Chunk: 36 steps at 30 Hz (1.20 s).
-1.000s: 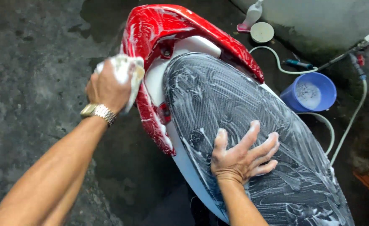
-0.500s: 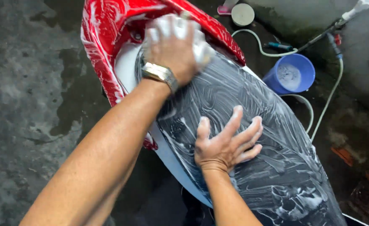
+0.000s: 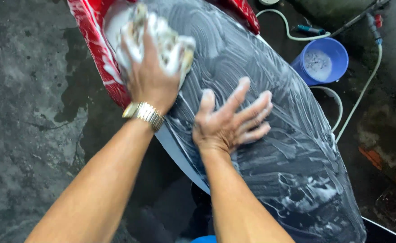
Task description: The person scrubs the rear wheel, tire, and body panels of a white and red scooter using a soapy cloth. They then move to the seat, scrubbing the black surface with the same cloth.
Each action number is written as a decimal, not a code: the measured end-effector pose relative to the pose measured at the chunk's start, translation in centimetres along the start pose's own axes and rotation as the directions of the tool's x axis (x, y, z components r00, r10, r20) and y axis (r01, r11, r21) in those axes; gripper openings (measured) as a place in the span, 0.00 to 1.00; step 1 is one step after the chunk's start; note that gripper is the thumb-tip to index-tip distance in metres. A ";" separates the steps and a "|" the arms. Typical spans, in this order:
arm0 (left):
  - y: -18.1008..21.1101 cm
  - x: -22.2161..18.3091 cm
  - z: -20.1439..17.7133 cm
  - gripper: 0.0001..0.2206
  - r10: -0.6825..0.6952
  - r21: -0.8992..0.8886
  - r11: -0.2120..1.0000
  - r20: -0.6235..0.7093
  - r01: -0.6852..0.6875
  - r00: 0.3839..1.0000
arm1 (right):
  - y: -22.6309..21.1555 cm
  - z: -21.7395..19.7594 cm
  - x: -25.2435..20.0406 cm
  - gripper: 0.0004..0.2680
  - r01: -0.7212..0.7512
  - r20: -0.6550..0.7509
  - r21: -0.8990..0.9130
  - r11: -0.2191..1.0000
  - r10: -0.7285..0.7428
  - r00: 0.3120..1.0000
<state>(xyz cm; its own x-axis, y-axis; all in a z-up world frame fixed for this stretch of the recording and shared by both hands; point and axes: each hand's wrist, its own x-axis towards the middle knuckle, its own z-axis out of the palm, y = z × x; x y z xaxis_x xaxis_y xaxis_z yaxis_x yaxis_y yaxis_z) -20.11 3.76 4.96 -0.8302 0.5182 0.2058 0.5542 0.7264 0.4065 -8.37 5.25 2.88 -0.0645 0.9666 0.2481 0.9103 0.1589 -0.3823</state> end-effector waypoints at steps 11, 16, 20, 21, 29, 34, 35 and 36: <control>6.6 -18.0 0.9 0.39 -0.343 -0.097 0.939 -0.163 0.331 0.925 | 7.5 -7.7 7.5 0.37 0.096 0.757 -0.049 0.994 -0.026 0.652; 7.9 -23.5 2.7 0.37 -0.576 -0.340 0.789 -0.117 0.513 0.809 | 11.4 -7.4 6.2 0.40 0.222 0.783 -0.066 0.973 -0.087 0.616; 5.4 -20.3 1.8 0.24 -0.841 -0.392 0.485 0.036 0.782 0.540 | 12.2 -7.0 6.8 0.43 0.270 0.845 -0.065 0.961 -0.091 0.526; 5.8 -20.4 3.2 0.24 -0.840 -0.397 0.486 0.035 0.779 0.542 | 12.1 -7.1 7.0 0.43 0.271 0.842 -0.063 0.960 -0.094 0.530; 5.8 -22.0 3.0 0.37 -0.784 -0.312 0.557 0.109 0.770 0.611 | 12.4 -7.9 7.3 0.44 0.289 0.891 -0.048 0.956 -0.090 0.446; 8.3 -22.0 4.8 0.32 -0.764 -0.422 0.631 -0.187 0.651 0.618 | 11.9 -8.3 7.1 0.44 0.289 0.877 -0.064 0.955 -0.084 0.472; 9.5 -22.6 5.2 0.37 -0.804 -0.217 0.595 -0.187 0.774 0.565 | 11.5 -8.6 7.2 0.44 0.287 0.879 -0.084 0.954 -0.064 0.473; 7.6 -22.1 5.8 0.37 -0.802 -0.229 0.597 -0.189 0.769 0.567 | 11.4 -8.3 7.6 0.44 0.288 0.873 -0.081 0.954 -0.071 0.483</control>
<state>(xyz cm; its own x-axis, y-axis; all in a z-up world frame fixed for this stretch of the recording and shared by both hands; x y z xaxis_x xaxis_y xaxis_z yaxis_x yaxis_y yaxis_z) 2.76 0.41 -1.64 -0.9265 -0.3740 -0.0409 -0.3209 0.7288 0.6049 4.93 12.78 7.76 -0.4531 0.6309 -0.6298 0.8832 0.4136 -0.2210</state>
